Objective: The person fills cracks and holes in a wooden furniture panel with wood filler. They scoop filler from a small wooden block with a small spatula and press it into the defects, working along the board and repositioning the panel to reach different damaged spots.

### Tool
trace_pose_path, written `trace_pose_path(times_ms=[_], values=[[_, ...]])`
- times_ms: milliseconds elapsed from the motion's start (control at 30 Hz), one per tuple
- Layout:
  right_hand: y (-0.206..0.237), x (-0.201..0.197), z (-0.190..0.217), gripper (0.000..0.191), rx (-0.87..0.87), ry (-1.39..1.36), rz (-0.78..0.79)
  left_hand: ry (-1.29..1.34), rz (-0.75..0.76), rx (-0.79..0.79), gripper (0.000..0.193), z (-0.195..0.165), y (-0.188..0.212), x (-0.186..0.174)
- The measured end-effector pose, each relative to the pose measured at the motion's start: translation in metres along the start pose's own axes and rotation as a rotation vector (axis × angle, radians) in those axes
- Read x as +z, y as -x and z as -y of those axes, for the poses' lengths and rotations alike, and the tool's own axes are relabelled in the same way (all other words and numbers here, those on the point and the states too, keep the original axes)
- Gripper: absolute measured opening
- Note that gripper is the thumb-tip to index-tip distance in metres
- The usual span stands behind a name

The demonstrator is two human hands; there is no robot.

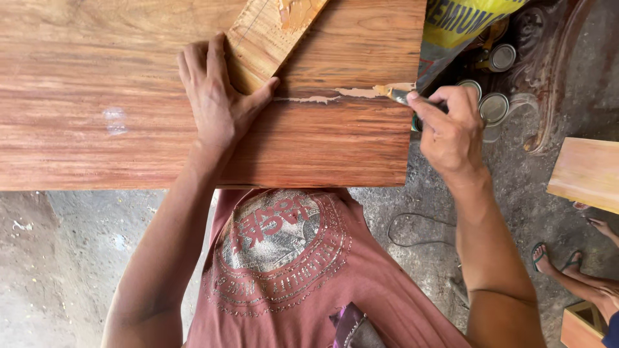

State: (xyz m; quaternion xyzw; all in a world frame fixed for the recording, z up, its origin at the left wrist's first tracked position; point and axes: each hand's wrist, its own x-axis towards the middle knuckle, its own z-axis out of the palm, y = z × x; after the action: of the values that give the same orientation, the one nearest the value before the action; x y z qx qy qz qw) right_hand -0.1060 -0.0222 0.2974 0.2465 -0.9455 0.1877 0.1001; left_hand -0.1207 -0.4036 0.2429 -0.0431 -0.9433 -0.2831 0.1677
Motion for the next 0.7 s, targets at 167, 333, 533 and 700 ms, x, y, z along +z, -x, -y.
trace_pose_path(times_ms=[167,333,533,700], values=[[-0.005,-0.013,-0.009,0.029,-0.004,0.065,0.005,-0.006,0.018,-0.025,0.093,0.001,-0.002,0.002],[-0.002,-0.009,0.007,0.028,-0.036,0.030,-0.008,-0.032,0.016,-0.035,0.093,0.001,-0.004,0.004],[-0.005,-0.009,0.015,0.025,0.021,-0.028,0.062,-0.039,0.026,-0.044,0.092,0.002,-0.007,0.003],[-0.013,-0.008,0.019,0.028,0.036,-0.017,0.033,-0.028,0.026,-0.060,0.089,0.002,-0.009,0.003]])
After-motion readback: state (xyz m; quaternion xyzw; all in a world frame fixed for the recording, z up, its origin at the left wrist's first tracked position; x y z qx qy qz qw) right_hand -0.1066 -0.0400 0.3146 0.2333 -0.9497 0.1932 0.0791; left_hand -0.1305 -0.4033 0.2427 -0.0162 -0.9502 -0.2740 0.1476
